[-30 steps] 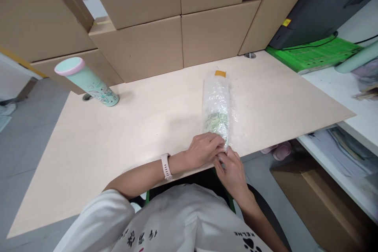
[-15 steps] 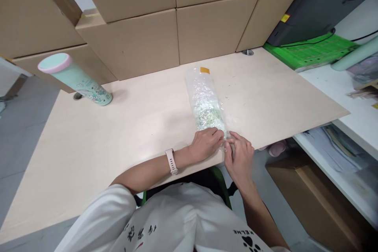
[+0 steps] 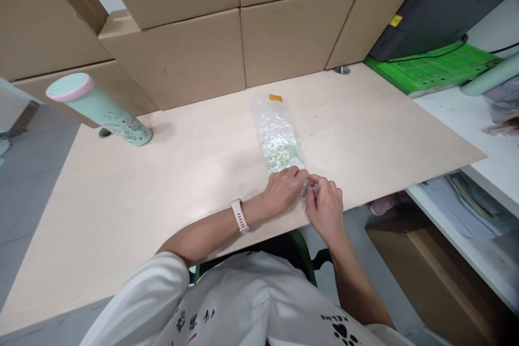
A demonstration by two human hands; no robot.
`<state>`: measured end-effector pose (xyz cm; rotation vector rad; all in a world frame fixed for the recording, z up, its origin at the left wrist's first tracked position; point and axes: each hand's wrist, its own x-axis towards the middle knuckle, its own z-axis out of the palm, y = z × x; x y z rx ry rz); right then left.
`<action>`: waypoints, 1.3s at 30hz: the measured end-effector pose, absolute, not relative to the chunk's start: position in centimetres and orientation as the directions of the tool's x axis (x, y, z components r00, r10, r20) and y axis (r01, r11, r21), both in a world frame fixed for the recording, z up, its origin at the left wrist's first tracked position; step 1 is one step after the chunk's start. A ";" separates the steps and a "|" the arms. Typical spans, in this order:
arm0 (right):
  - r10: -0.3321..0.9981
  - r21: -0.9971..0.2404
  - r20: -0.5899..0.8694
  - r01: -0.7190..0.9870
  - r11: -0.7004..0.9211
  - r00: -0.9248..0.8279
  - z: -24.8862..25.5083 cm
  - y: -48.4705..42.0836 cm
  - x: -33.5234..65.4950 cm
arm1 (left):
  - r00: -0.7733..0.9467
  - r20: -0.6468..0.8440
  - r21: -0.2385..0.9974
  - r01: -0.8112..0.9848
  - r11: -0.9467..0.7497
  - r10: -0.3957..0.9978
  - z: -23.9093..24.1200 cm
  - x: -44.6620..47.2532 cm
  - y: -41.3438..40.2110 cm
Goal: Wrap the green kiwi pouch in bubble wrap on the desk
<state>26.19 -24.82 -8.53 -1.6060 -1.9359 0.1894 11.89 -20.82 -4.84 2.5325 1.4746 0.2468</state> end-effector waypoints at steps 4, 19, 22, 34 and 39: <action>0.936 -0.495 0.346 0.836 0.237 -0.061 -8.4 -25.0 26.0 | 0.413 -0.018 0.294 0.873 -0.390 0.910 -4.1 12.5 -19.9; 0.912 -0.530 0.410 0.813 0.240 -0.002 -8.4 -25.0 25.9 | 0.675 0.132 0.430 0.621 -0.655 0.726 -5.0 7.4 -20.4; 0.882 -0.546 0.471 0.797 0.258 0.037 -7.6 -25.0 25.7 | 0.688 0.102 0.448 0.613 -0.651 0.719 -4.6 6.9 -20.2; 0.908 -0.565 0.358 0.724 0.396 -0.218 -7.3 -23.8 25.0 | 0.704 0.150 0.635 0.470 -0.613 0.694 -4.5 5.3 -23.5; 0.919 -0.464 0.394 0.869 0.174 0.026 -7.8 -22.4 25.5 | 0.681 0.216 0.580 0.487 -0.653 0.700 -5.4 5.7 -23.3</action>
